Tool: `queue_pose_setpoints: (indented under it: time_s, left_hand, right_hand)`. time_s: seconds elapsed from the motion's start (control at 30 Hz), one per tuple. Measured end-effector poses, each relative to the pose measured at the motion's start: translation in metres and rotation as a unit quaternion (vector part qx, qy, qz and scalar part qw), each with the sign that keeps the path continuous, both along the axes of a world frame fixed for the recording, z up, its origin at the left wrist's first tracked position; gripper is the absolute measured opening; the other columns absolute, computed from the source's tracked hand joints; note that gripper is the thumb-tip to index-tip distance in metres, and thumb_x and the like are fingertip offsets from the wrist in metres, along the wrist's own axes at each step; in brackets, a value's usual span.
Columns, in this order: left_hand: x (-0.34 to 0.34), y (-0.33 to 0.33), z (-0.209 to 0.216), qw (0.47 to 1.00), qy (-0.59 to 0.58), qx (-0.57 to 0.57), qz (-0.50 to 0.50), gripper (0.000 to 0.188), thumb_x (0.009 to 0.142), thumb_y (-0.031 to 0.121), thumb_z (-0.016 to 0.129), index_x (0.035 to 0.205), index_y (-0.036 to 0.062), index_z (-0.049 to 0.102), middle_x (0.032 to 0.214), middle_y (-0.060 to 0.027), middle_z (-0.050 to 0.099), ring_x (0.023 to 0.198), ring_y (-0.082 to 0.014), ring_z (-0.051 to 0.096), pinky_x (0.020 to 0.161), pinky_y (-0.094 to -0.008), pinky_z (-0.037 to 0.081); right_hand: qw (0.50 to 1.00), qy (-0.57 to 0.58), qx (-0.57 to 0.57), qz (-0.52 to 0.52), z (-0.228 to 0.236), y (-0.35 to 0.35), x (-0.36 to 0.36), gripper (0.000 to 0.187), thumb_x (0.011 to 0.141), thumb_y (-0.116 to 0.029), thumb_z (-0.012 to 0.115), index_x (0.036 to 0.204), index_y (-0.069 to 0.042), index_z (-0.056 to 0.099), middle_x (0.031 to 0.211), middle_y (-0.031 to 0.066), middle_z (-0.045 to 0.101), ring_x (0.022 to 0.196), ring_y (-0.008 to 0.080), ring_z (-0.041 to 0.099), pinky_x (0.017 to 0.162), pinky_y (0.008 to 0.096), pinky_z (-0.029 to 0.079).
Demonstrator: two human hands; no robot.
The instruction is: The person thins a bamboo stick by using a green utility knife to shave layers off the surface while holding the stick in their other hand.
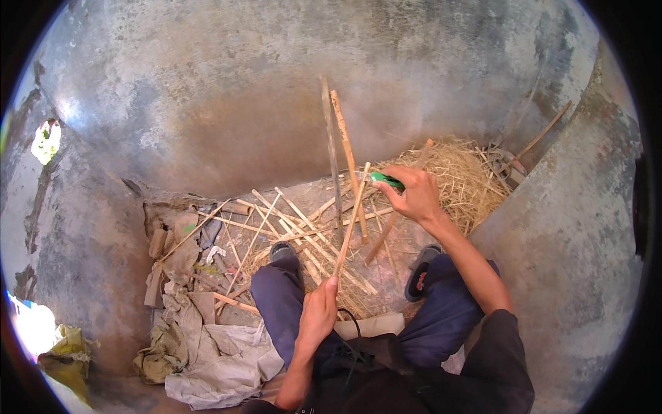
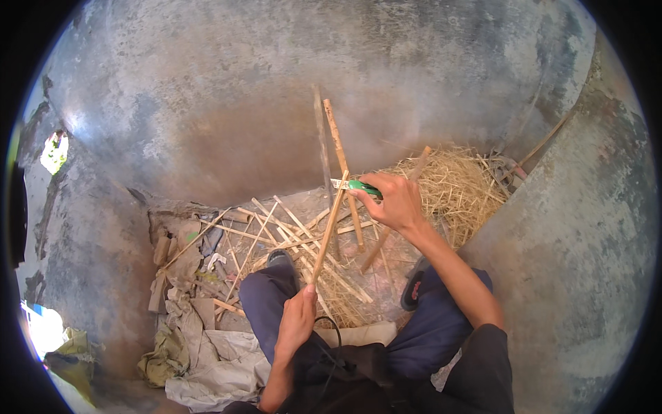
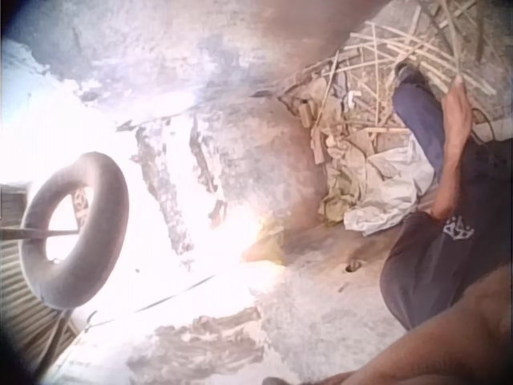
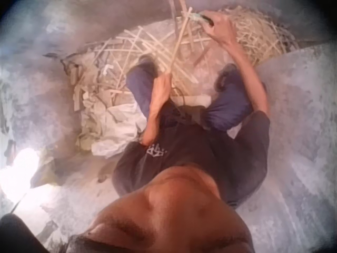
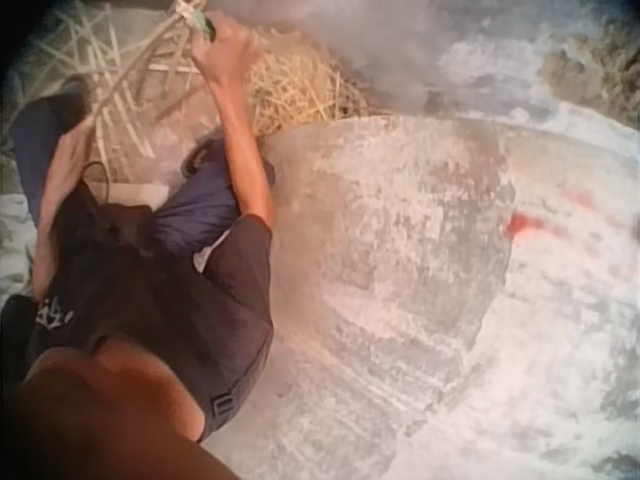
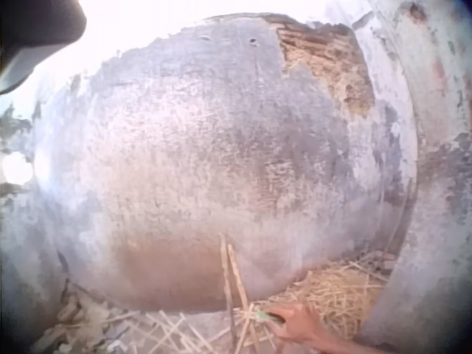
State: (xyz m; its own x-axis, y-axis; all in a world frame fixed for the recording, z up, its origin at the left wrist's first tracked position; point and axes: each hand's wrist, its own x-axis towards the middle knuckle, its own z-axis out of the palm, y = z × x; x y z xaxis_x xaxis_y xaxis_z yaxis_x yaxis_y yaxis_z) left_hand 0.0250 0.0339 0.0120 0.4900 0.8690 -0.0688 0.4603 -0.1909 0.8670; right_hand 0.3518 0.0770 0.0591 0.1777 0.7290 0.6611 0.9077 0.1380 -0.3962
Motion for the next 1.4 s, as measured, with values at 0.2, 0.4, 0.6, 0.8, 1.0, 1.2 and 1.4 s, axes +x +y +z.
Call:
queue_pose_setpoints:
  time_s: [0.2,0.4,0.6,0.8,1.0,1.2,1.4]
  left_hand:
    - [-0.005,-0.007,0.000,0.999,0.040,0.019,0.012,0.047,0.121,0.033,0.046,0.096,-0.0039,0.062,0.079,-0.0332,0.061,0.082,-0.0587,0.062,0.071,-0.0618,0.045]
    - [-0.034,-0.029,0.000,0.998,0.053,0.006,0.028,0.044,0.120,0.034,0.049,0.098,-0.0017,0.064,0.079,-0.0322,0.064,0.082,-0.0575,0.065,0.073,-0.0611,0.048]
    - [-0.029,-0.006,0.002,0.997,0.056,0.003,0.055,0.043,0.118,0.036,0.054,0.098,-0.0008,0.064,0.072,-0.0235,0.064,0.072,-0.0442,0.064,0.067,-0.0529,0.048]
    - [-0.012,0.006,0.020,0.998,-0.003,0.017,0.052,0.041,0.115,0.036,0.064,0.096,0.0001,0.066,0.064,-0.0077,0.057,0.058,-0.0149,0.053,0.057,-0.0374,0.043]
    - [-0.002,0.002,0.044,0.998,-0.047,0.025,0.039,0.036,0.113,0.033,0.069,0.100,-0.0007,0.067,0.063,-0.0161,0.059,0.053,-0.0276,0.057,0.055,-0.0420,0.044]
    - [0.003,-0.004,0.045,0.998,-0.033,0.055,0.027,0.033,0.114,0.033,0.065,0.110,0.0003,0.063,0.068,-0.0239,0.063,0.065,-0.0469,0.068,0.057,-0.0500,0.048]
    - [0.010,-0.008,0.046,0.993,0.016,0.114,0.033,0.029,0.117,0.029,0.058,0.113,0.0002,0.056,0.073,-0.0302,0.064,0.075,-0.0568,0.065,0.060,-0.0578,0.046]
  right_hand:
    - [1.000,0.010,0.011,-0.012,-0.026,0.011,0.009,0.037,0.100,-0.045,0.080,0.110,-0.011,0.086,0.090,0.0064,0.084,0.072,0.0254,0.078,0.061,0.0379,0.058]
    - [0.934,0.103,-0.129,-0.316,-0.016,0.003,0.163,0.053,0.108,-0.059,0.066,0.124,-0.013,0.084,0.063,0.0029,0.063,0.059,0.0217,0.061,0.059,0.0439,0.050]
    - [0.944,0.061,-0.244,-0.215,-0.011,-0.025,0.126,0.044,0.114,-0.046,0.062,0.127,-0.008,0.081,0.065,0.0040,0.062,0.059,0.0194,0.055,0.060,0.0421,0.047]
    - [0.995,0.065,0.007,0.071,0.003,-0.036,0.011,0.040,0.109,-0.047,0.068,0.107,-0.008,0.079,0.081,0.0053,0.072,0.065,0.0191,0.066,0.058,0.0385,0.052]
    - [0.976,-0.048,0.018,0.211,-0.004,-0.062,-0.068,0.031,0.096,-0.042,0.084,0.104,-0.013,0.079,0.081,0.0016,0.070,0.060,0.0225,0.071,0.053,0.0382,0.055]
    - [0.980,-0.026,-0.005,0.199,0.001,-0.071,-0.083,0.030,0.094,-0.041,0.086,0.107,-0.014,0.080,0.077,0.0022,0.066,0.061,0.0250,0.070,0.054,0.0385,0.055]
    - [0.976,-0.017,0.019,0.216,-0.007,-0.071,-0.091,0.030,0.090,-0.036,0.091,0.102,-0.010,0.082,0.078,0.0031,0.072,0.061,0.0239,0.071,0.052,0.0373,0.053]
